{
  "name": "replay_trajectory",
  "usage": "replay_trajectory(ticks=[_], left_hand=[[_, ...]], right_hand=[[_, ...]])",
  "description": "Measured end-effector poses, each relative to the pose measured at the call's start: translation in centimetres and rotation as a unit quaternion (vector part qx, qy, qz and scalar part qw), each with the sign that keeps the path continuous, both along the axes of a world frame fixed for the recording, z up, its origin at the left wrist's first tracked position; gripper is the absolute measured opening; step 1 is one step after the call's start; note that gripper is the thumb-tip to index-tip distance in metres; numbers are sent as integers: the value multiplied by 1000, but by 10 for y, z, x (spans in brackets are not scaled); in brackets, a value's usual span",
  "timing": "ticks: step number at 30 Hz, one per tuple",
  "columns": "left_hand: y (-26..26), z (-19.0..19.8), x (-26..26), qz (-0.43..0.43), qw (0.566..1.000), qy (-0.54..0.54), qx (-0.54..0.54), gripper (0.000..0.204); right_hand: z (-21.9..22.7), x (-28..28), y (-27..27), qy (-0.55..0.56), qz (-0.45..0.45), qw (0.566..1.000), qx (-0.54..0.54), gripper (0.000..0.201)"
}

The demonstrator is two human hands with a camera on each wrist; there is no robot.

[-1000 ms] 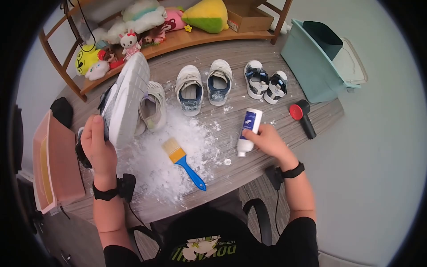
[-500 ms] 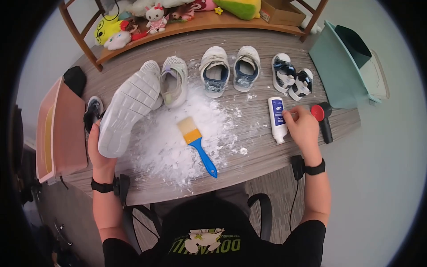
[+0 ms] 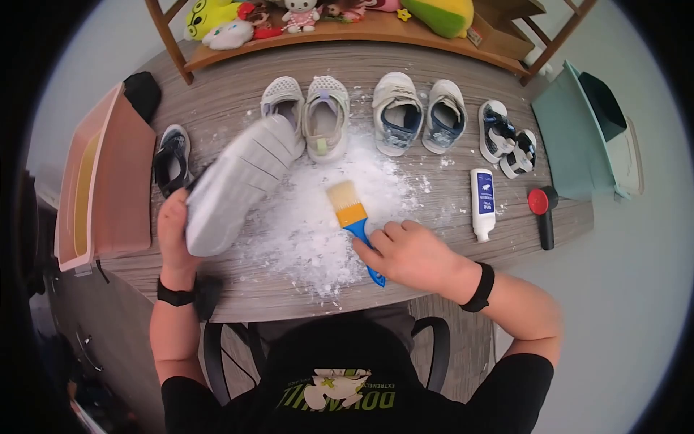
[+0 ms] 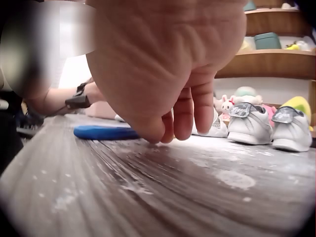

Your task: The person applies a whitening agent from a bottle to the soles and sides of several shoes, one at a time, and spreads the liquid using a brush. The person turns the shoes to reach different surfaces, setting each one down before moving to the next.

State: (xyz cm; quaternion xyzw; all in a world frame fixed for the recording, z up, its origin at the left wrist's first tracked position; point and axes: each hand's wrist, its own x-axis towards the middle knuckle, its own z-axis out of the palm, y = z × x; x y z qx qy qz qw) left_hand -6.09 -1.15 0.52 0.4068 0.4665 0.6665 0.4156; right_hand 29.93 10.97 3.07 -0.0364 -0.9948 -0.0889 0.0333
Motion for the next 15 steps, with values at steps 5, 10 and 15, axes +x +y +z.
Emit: replay_trajectory(ticks=[5,10,15], left_hand=[[5,0,10,-83,984,156,30,32],[9,1,13,-129,952,273,52,28],[10,-1,20,-136,933,331,47,28]], right_hand=[[4,-17,11,-33,101,993,48,31],[10,-18,20,5,113,993,28,21],[30,-9,21,350,-109,892,-265,19]])
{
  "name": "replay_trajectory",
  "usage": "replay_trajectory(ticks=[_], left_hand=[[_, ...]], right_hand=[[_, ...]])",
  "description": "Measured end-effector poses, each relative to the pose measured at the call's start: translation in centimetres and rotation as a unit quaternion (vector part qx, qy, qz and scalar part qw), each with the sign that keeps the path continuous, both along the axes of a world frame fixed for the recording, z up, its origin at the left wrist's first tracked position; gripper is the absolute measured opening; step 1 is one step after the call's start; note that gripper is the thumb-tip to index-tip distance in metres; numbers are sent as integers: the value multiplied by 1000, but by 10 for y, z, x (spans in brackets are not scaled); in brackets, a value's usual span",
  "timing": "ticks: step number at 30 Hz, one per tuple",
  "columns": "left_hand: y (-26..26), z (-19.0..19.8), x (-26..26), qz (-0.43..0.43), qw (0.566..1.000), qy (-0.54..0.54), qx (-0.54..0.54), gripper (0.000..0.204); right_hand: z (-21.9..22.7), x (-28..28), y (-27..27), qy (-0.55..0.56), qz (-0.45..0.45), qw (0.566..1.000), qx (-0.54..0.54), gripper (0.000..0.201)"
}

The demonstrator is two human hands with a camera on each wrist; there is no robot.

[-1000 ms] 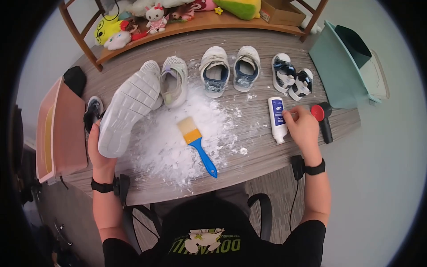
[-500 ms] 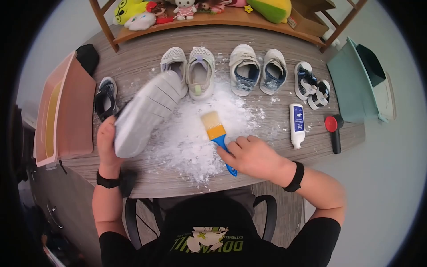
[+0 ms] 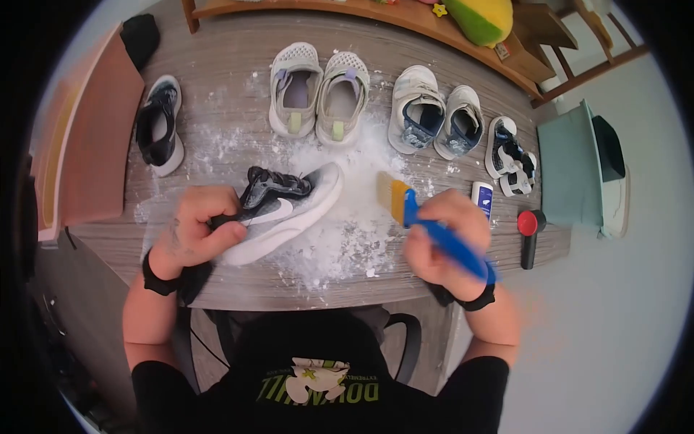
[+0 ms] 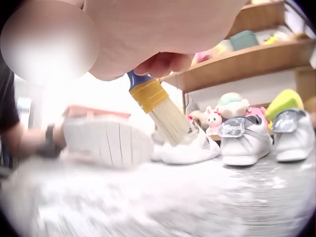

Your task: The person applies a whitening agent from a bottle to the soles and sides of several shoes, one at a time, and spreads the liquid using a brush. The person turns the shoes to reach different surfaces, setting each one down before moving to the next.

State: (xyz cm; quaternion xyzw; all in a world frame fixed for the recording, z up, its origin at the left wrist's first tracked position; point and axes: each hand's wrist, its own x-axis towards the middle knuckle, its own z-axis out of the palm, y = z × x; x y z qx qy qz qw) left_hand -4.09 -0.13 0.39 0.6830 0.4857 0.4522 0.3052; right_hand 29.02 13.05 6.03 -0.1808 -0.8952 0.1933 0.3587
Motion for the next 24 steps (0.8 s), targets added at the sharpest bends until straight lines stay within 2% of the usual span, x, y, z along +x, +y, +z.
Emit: replay_trajectory(ticks=[1,3,5,6,7,9,13,18,24], left_hand=[[1,0,1,2,1000,-1,-7,28],[2,-2,1,2,1000,5,-24,28],[2,-4,1,10,999,-10,-33,29],[2,-4,0,8,999,-9,-38,29],[3,-4,-1,7,999,-9,-41,29],[5,-3,-1,0,1000,0,-30,28],[10,-4,0,-36,999,13,-3,27],[12,-2,-1,-65,997,37,-35,31],[14,-1,-2,-67,994,73,-37,37]], right_hand=[[-9,-3,-5,135,-14,986,-97,19],[-8,-14,-11,192,51,953,-231,19],[-17,-28,-21,154,123,949,-244,19],[-15,-34,-21,116,191,939,-260,23],[-16,-41,-18,85,242,939,-229,29],[-28,-50,-24,95,264,946,-162,34],[-41,-44,-21,92,289,935,-182,32],[-46,-39,-19,73,307,925,-211,29],[-39,-28,1,50,231,944,-230,29]])
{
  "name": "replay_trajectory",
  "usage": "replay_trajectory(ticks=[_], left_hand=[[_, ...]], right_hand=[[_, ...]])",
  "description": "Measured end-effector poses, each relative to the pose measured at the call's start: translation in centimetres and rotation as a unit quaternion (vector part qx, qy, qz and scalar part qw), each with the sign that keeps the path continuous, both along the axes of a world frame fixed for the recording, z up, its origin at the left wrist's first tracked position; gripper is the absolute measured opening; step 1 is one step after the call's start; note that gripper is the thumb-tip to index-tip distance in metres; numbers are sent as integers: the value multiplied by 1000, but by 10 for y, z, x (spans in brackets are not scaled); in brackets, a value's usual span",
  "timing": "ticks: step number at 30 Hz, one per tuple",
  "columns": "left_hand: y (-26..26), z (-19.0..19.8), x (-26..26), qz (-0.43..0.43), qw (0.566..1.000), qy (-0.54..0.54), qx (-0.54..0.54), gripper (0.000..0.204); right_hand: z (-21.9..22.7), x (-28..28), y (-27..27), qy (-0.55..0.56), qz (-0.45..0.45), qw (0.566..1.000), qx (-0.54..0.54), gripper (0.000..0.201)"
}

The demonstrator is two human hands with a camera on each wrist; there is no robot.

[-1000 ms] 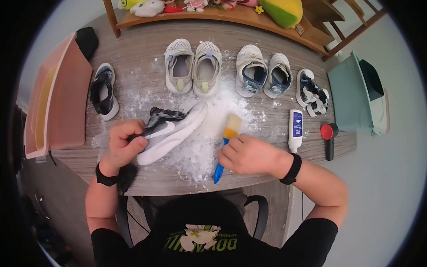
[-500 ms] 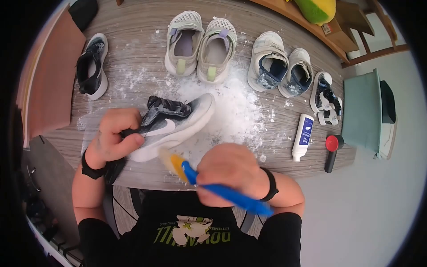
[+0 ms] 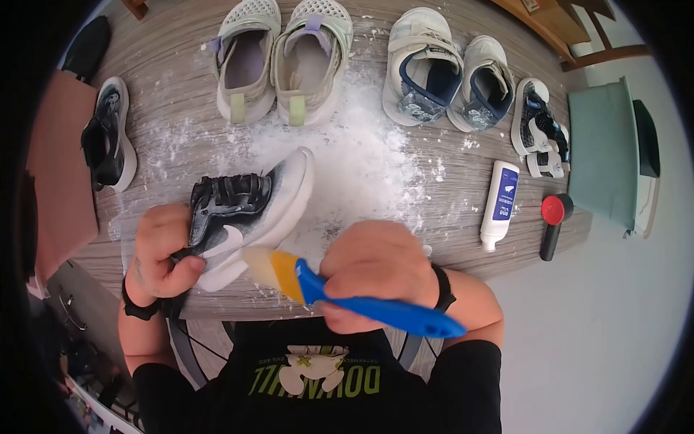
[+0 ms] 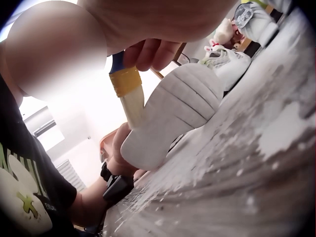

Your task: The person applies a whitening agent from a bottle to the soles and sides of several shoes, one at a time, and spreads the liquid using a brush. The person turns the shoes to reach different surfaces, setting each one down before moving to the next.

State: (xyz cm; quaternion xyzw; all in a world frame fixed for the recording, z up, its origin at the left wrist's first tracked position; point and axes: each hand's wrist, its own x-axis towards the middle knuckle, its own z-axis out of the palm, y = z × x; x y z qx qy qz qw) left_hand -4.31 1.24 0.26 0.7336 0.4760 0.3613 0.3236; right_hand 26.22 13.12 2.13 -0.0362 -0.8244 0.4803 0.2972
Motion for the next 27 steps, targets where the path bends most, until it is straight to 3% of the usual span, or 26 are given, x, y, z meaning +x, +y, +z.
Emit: replay_trajectory(ticks=[3,8,15,19,22,24,26,27], left_hand=[[0,-2,1,9,1000,-1,6,38],[0,-2,0,14,1000,-2,1,36],[-1,2,2,22,1000,1,-8,36],[-2,2,2,25,1000,4,-3,36],[-3,-2,2,22,1000,-3,5,37],[-3,-4,2,23,1000,-8,5,37],[-4,-6,2,26,1000,-10,3,37],[-4,-7,3,27,1000,-13,2,37]], right_hand=[[-12,-1,4,110,-77,988,-73,21],[-23,8,19,130,-157,978,-35,30],[-28,3,26,153,-287,943,-74,27],[-26,4,23,205,-261,930,-160,30],[-26,0,7,226,-174,943,-172,32],[-17,3,4,157,-70,974,-151,29],[-19,3,7,141,-43,980,-131,28],[-22,4,7,142,-79,980,-119,27]])
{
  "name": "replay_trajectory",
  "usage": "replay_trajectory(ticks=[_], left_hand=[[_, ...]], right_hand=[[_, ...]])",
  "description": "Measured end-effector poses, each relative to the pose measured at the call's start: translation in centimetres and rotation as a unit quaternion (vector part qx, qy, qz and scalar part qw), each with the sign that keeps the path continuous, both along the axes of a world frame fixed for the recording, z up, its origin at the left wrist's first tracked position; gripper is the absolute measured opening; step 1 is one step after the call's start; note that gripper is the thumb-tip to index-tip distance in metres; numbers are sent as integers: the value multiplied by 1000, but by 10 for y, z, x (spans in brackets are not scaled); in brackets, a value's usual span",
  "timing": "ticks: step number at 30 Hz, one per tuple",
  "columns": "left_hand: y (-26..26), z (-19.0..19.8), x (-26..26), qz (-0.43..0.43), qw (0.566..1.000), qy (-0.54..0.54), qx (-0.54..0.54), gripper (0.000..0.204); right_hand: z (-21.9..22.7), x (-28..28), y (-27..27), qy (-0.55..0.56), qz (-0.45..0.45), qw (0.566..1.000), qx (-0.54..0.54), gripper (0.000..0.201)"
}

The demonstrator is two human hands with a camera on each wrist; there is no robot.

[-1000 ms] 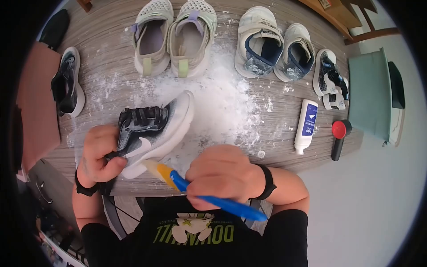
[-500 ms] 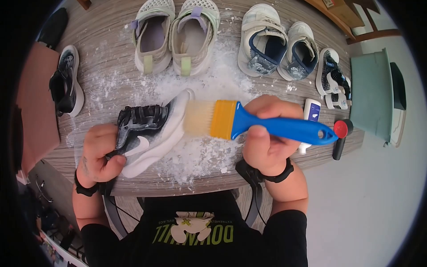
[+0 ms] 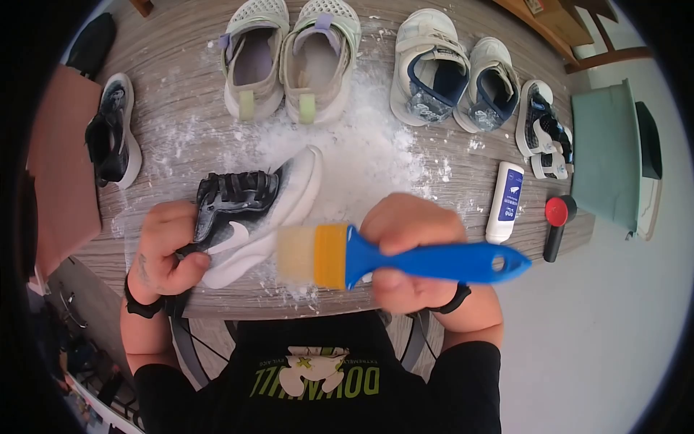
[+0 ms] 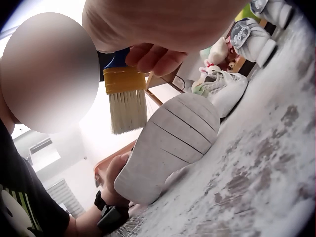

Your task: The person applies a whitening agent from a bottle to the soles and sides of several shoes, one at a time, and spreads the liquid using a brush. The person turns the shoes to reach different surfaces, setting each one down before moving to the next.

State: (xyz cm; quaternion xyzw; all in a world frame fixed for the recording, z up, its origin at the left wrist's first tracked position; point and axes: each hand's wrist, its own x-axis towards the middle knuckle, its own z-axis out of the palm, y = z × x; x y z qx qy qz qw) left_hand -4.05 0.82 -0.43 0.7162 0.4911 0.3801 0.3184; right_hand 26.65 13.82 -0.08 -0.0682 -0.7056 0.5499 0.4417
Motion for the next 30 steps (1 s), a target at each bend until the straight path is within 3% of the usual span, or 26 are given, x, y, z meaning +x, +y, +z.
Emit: replay_trajectory(ticks=[4,9,30], left_hand=[[2,4,-1,-10,1000,15,-3,38],[2,7,0,-11,1000,25,-5,38],[2,11,2,-11,1000,23,-2,35]], right_hand=[[-9,-2,11,12,-183,982,-40,24],[-8,-5,23,22,-247,965,-86,19],[-11,-9,12,5,-193,980,-44,27]])
